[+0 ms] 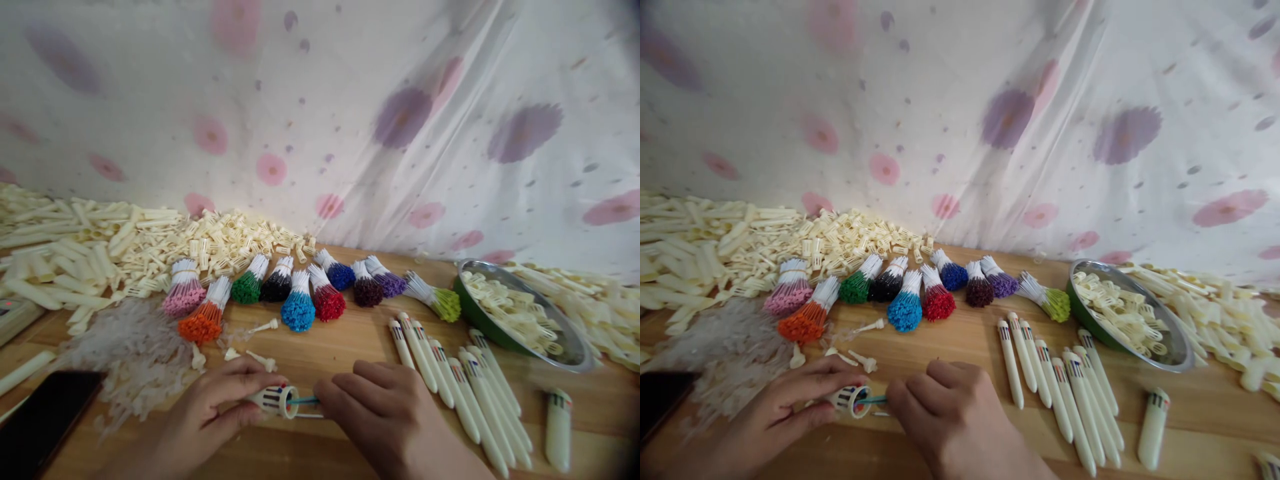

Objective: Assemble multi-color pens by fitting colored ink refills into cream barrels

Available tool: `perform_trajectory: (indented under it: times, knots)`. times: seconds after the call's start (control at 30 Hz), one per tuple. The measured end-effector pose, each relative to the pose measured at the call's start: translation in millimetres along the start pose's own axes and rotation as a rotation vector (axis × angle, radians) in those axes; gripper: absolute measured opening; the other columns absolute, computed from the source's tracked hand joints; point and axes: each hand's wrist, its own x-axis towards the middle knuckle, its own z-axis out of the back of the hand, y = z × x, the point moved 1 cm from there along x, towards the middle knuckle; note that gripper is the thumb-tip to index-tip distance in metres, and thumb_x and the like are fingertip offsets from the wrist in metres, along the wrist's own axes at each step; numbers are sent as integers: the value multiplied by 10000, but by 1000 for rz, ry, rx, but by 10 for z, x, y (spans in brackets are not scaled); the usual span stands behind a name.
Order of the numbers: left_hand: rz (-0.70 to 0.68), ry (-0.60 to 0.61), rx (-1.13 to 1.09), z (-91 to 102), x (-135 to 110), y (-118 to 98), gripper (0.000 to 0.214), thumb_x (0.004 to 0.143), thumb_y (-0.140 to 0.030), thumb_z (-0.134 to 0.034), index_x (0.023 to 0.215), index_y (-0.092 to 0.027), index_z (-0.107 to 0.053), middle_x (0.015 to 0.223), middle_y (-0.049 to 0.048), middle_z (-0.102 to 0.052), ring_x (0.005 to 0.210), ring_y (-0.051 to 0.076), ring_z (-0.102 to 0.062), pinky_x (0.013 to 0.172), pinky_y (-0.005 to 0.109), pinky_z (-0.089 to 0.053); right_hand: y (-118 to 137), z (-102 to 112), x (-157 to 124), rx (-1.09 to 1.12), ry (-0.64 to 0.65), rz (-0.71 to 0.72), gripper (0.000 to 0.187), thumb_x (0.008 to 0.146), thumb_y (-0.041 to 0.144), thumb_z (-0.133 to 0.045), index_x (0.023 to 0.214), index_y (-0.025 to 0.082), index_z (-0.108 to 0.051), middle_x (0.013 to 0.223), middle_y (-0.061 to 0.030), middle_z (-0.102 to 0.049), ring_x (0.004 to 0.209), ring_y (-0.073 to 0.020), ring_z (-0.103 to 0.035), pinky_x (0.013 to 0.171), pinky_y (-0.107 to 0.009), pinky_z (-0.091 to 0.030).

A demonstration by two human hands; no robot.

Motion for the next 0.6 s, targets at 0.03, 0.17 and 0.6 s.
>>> perform_trajectory:
  times: [0.03, 0.17, 0.6]
  knots:
    - [-4, 1, -2, -2, 0, -2, 360, 799, -204, -606, 1093, -408, -651, 1097, -24, -705, 1055, 201, -622, 896, 267, -492, 3, 4, 1, -1, 9, -4, 279, 969, 183, -324, 901, 133, -590, 648, -22, -574, 530, -134, -425, 476, -295, -277]
    - [2, -12, 1, -6, 2, -17, 359, 796, -205, -609, 1087, -410, -654, 1101, -27, -705, 1065, 203, -619, 892, 265, -495, -4, 4, 6, 4, 13, -19, 273, 965, 179, -335, 867, 143, -588, 651, -14, -576, 531, -132, -429, 475, -291, -271]
    - [15, -4, 25, -7, 5, -1, 332, 801, -226, -606, 1081, -396, -663, 1093, -13, -710, 1064, 213, -619, 906, 294, -489, -21, -33, -2, 27, 16, 15, 280, 970, 188, -325, 903, 122, -589, 655, -14, -561, 548, -136, -411, 486, -289, -252]
